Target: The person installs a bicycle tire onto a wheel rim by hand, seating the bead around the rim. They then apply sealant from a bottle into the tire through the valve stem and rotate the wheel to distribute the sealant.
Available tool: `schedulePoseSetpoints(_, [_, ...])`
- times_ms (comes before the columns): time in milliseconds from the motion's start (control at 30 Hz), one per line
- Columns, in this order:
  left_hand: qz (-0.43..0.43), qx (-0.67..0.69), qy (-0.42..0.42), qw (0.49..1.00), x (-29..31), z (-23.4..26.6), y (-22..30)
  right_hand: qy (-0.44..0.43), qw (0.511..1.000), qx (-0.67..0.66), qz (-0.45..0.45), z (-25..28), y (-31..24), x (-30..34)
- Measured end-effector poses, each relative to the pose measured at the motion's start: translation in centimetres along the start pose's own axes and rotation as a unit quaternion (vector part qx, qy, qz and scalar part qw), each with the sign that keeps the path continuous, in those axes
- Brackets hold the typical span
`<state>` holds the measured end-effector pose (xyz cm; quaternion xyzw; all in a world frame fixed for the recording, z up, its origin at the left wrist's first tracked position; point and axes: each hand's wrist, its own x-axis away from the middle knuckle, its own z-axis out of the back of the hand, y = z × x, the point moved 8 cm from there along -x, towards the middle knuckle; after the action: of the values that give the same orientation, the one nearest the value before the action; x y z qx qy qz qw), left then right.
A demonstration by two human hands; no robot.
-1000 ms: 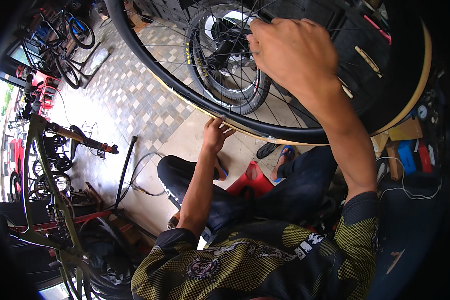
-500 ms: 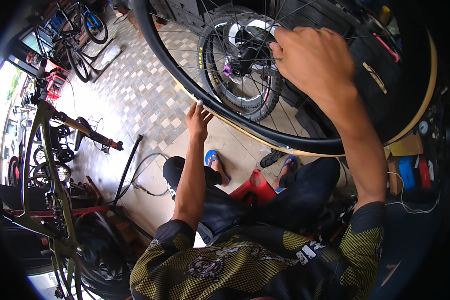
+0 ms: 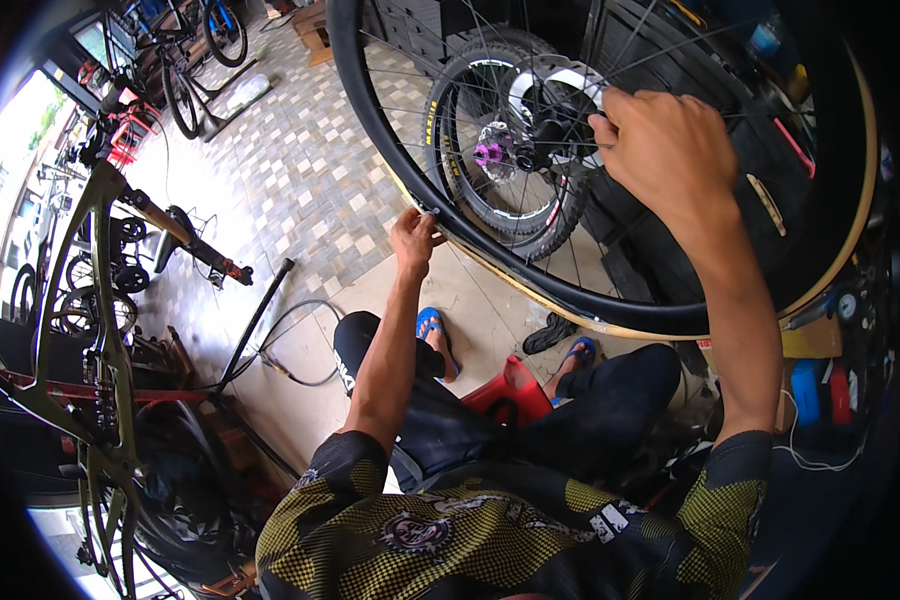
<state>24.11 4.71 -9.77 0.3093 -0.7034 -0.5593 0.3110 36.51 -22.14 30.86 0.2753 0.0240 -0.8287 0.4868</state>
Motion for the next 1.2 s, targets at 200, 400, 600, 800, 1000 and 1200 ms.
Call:
schedulePoseSetpoints(200, [0.070,0.041,0.014,0.997,1.2,-0.3,-0.1,0.018,1.000,0.004,-0.005,-0.2,0.6,0.2])
schedulePoseSetpoints(400, [-0.093,0.104,0.063,0.988,-4.1,3.7,5.6,0.006,1.000,0.030,0.006,-0.3,1.3,0.6])
schedulePoseSetpoints(600, [-0.150,0.017,-0.036,0.988,-6.7,3.2,14.0,0.008,0.998,0.034,0.048,-1.8,1.7,0.8])
schedulePoseSetpoints(800, [-0.178,0.033,-0.080,0.980,-7.3,2.8,15.2,0.071,0.990,0.042,0.115,-4.0,2.1,2.8])
schedulePoseSetpoints(1000, [-0.194,-0.012,-0.131,0.972,-5.7,4.1,15.5,0.107,0.982,0.040,0.150,-6.4,1.5,5.9])
schedulePoseSetpoints(1200, [-0.199,-0.035,-0.137,0.970,-1.8,5.8,12.7,0.099,0.979,0.033,0.173,-9.5,1.1,9.6])
